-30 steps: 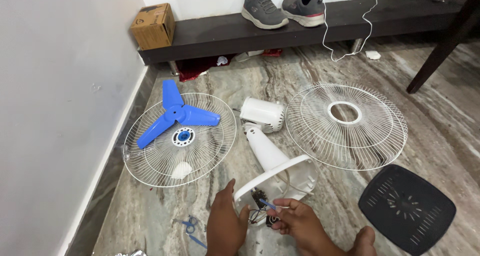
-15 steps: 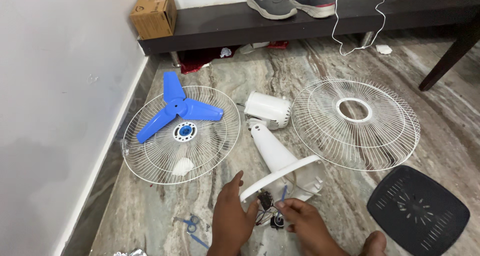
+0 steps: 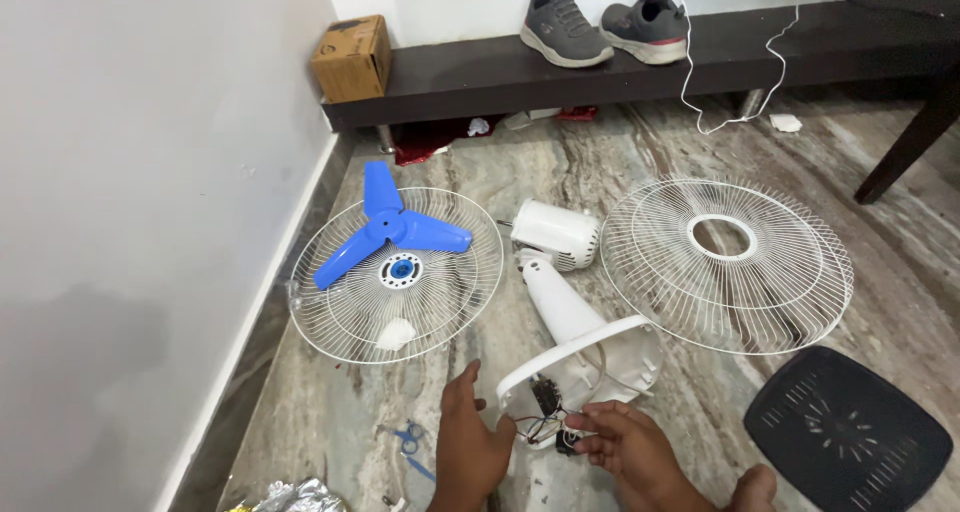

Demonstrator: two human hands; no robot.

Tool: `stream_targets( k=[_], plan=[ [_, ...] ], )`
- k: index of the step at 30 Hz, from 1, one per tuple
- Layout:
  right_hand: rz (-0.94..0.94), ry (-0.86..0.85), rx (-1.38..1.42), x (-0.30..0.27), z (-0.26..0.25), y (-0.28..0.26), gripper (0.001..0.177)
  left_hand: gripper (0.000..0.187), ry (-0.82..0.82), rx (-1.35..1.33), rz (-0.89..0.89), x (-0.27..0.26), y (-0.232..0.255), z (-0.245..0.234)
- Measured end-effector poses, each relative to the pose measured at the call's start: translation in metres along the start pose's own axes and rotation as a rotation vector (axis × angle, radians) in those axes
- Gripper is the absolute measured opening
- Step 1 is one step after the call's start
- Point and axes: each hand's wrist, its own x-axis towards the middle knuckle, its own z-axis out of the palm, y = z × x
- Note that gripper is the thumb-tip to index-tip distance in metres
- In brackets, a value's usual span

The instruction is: The person disassembles a table fan by removing screws from the base cover using a screwdriver and scissors. They then open the base to access the internal wiring and components.

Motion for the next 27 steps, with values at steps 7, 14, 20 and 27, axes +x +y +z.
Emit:
stream_targets(
  k=[7, 14, 20, 27],
  plan=[
    [-0.055, -0.048, -0.161, 0.015, -0.021, 0.009, 0.04, 0.076, -0.015, 0.027, -0.057, -0.003, -0.002, 0.0],
    [-0.039, -0.033, -0.14, 0.017, -0.014, 0.004, 0.037, 0.07, -0.022, 0.022, -0.055, -0.007, 0.006, -0.004],
    [0.004, 0.002, -0.236, 0.005, 0.0, -0.003, 0.031, 0.07, -0.035, -0.02, -0.04, -0.004, 0.013, -0.001],
    [-0.059, -0.001, -0.306, 0.021, -0.009, 0.016, 0.036, 0.066, -0.031, -0.019, -0.043, 0.001, 0.015, 0.002]
  ],
)
